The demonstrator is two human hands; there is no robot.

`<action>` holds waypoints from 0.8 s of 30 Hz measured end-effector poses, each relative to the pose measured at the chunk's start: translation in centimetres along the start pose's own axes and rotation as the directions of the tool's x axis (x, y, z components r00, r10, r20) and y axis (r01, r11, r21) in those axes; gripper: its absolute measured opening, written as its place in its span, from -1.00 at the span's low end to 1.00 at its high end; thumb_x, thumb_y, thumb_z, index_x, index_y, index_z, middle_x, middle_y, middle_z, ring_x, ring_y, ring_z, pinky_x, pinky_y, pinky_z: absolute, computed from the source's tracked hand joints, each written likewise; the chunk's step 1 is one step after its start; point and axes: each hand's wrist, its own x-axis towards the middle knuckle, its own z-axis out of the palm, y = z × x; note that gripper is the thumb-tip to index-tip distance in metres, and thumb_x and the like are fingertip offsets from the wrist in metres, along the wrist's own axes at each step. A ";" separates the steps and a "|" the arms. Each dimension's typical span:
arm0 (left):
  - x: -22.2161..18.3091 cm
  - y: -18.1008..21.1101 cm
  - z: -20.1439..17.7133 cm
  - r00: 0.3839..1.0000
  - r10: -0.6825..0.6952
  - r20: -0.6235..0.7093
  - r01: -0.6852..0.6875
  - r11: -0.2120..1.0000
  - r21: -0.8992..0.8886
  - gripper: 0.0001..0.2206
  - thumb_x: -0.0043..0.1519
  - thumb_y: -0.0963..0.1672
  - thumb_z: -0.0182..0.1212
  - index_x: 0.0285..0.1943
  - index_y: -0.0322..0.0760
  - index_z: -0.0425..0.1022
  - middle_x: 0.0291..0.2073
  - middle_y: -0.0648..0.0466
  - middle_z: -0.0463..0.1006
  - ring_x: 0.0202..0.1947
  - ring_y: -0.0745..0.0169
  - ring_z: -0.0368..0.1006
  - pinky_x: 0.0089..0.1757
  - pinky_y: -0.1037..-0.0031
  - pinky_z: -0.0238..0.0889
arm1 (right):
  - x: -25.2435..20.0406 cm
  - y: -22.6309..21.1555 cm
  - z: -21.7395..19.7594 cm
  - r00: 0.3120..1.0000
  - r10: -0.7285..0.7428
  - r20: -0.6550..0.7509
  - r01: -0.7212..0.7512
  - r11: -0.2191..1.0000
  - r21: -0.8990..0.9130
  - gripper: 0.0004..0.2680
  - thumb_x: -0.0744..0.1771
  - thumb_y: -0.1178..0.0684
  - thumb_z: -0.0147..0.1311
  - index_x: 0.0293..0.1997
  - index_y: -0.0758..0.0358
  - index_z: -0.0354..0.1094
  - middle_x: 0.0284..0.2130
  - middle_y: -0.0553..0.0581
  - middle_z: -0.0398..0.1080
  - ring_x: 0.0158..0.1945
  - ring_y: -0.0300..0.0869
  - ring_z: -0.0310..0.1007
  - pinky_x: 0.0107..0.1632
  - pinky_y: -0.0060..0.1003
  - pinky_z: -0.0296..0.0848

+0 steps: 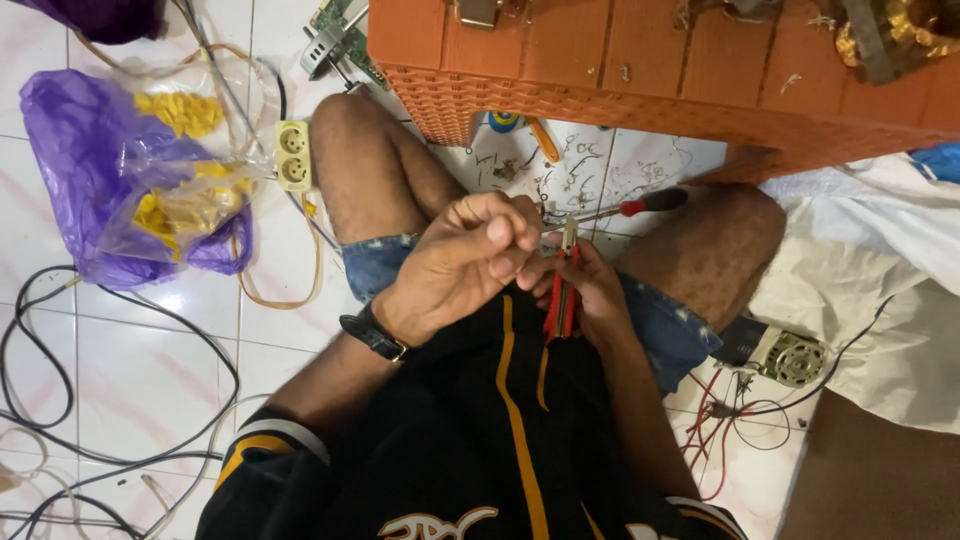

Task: Extracting copper wire from motor stators using pliers for salvage.

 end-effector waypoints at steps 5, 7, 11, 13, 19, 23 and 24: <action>0.0 -0.5 1.2 0.999 0.005 0.048 -0.003 0.999 -0.038 -0.88 0.31 -0.20 0.24 -0.10 -0.45 0.55 -0.26 -0.13 0.53 -0.48 0.41 0.45 -0.22 0.28 0.54 | 0.2 1.5 -1.6 0.996 0.043 -0.073 -0.042 0.999 0.012 -0.73 0.37 0.16 0.08 0.21 0.34 0.27 -0.30 0.36 0.50 -0.41 0.07 0.59 -0.43 0.04 0.67; 0.0 -0.6 1.5 0.998 0.009 0.062 -0.006 0.999 -0.044 -0.88 0.31 -0.20 0.24 -0.10 -0.46 0.55 -0.26 -0.14 0.53 -0.48 0.40 0.45 -0.22 0.28 0.54 | 0.3 2.3 -2.1 0.996 0.039 -0.080 -0.037 0.999 0.027 -0.74 0.37 0.16 0.10 0.20 0.34 0.29 -0.29 0.35 0.50 -0.40 0.06 0.59 -0.42 0.05 0.67; 0.3 -0.8 1.8 0.994 0.019 0.104 -0.013 0.998 -0.064 -0.88 0.32 -0.20 0.23 -0.09 -0.48 0.54 -0.24 -0.15 0.51 -0.48 0.39 0.44 -0.21 0.24 0.53 | -0.1 2.3 -2.1 0.995 -0.008 -0.095 0.009 1.000 0.015 -0.76 0.36 0.18 0.09 0.16 0.32 0.32 -0.25 0.28 0.46 -0.29 -0.02 0.55 -0.26 0.00 0.68; 0.4 -0.5 2.5 0.992 0.020 0.128 -0.011 0.998 -0.068 -0.87 0.32 -0.20 0.23 -0.09 -0.49 0.54 -0.25 -0.17 0.50 -0.49 0.38 0.43 -0.21 0.23 0.53 | -0.2 2.0 -1.5 0.995 -0.033 -0.099 0.032 0.999 -0.011 -0.76 0.35 0.21 0.07 0.16 0.30 0.33 -0.22 0.23 0.44 -0.23 -0.06 0.52 -0.18 -0.05 0.67; 3.4 1.1 5.2 0.996 0.084 0.028 -0.088 0.959 0.268 -0.85 0.21 -0.21 0.35 -0.18 -0.54 0.56 -0.36 -0.19 0.56 -0.57 0.35 0.45 -0.36 0.41 0.50 | 0.5 2.3 -2.2 0.995 0.059 -0.082 -0.055 0.997 0.056 -0.69 0.30 0.12 0.21 0.14 0.23 0.26 -0.34 0.37 0.50 -0.48 0.09 0.58 -0.46 0.02 0.65; 7.6 3.6 7.7 0.959 0.163 0.232 -0.263 0.813 0.519 -0.95 0.25 -0.23 0.32 -0.20 -0.39 0.56 -0.39 -0.08 0.56 -0.55 0.29 0.48 -0.39 0.53 0.48 | -0.6 -0.4 0.0 0.996 0.082 -0.045 -0.081 0.996 0.024 -0.69 0.33 0.15 0.09 0.23 0.25 0.23 -0.21 0.37 0.49 -0.43 0.01 0.54 -0.40 -0.11 0.57; 8.6 4.3 8.3 0.937 0.156 0.312 -0.319 0.743 0.588 -0.95 0.31 -0.25 0.28 -0.14 -0.26 0.58 -0.31 0.07 0.60 -0.49 0.43 0.48 -0.37 0.65 0.49 | -1.1 -1.4 0.6 0.991 0.135 -0.024 -0.135 0.991 0.000 -0.67 0.36 0.17 -0.02 0.30 0.24 0.17 -0.16 0.28 0.46 -0.38 -0.11 0.49 -0.33 -0.26 0.49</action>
